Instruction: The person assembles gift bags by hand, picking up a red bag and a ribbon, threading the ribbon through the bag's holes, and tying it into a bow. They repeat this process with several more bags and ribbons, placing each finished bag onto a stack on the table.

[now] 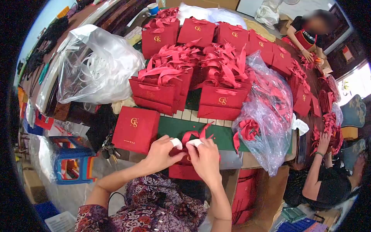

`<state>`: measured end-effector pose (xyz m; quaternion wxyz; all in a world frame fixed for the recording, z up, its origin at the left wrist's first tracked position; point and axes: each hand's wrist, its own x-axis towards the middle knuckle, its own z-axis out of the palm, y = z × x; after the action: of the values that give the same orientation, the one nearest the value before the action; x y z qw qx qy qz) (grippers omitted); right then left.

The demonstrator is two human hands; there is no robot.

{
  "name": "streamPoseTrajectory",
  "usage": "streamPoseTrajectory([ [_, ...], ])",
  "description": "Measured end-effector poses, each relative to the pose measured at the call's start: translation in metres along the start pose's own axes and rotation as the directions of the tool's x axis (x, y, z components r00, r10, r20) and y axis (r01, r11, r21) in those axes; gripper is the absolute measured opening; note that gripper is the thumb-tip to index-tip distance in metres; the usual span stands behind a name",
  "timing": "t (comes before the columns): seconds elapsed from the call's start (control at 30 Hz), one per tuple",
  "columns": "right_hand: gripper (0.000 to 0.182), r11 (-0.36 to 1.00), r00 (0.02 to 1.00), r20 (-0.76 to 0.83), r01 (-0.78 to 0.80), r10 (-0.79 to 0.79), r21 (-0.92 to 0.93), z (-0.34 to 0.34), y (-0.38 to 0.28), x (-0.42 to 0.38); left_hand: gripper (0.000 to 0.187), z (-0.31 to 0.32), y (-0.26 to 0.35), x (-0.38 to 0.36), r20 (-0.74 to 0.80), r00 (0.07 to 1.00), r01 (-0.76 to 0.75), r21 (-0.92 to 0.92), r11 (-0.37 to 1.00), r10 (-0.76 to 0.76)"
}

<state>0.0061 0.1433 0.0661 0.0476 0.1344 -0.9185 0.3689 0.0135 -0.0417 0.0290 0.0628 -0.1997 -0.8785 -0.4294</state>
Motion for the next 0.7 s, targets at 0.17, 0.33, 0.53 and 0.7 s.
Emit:
streamPoseTrajectory([
  [0.17,0.019,0.987,0.937,0.347,-0.031,-0.025,0.156,-0.006,0.027,0.012,0.018,0.005,0.001,-0.006,-0.003,0.993,-0.122,0.041,0.992,0.122],
  [0.33,0.019,0.908,0.742,0.67,-0.29,0.014,0.302,-0.014,0.044,0.028,0.015,0.005,-0.003,-0.011,0.069,0.967,-0.249,0.079,0.965,0.244],
  [0.53,0.019,0.797,0.783,0.622,-0.378,0.005,0.47,0.005,0.057,0.026,0.019,0.008,-0.008,-0.009,0.083,0.977,-0.198,-0.015,0.98,0.199],
  [0.7,0.017,0.768,0.84,0.522,-0.43,0.148,0.474,0.02,0.049,0.022,0.021,-0.003,-0.005,0.003,0.076,0.988,-0.129,-0.073,0.989,0.134],
])
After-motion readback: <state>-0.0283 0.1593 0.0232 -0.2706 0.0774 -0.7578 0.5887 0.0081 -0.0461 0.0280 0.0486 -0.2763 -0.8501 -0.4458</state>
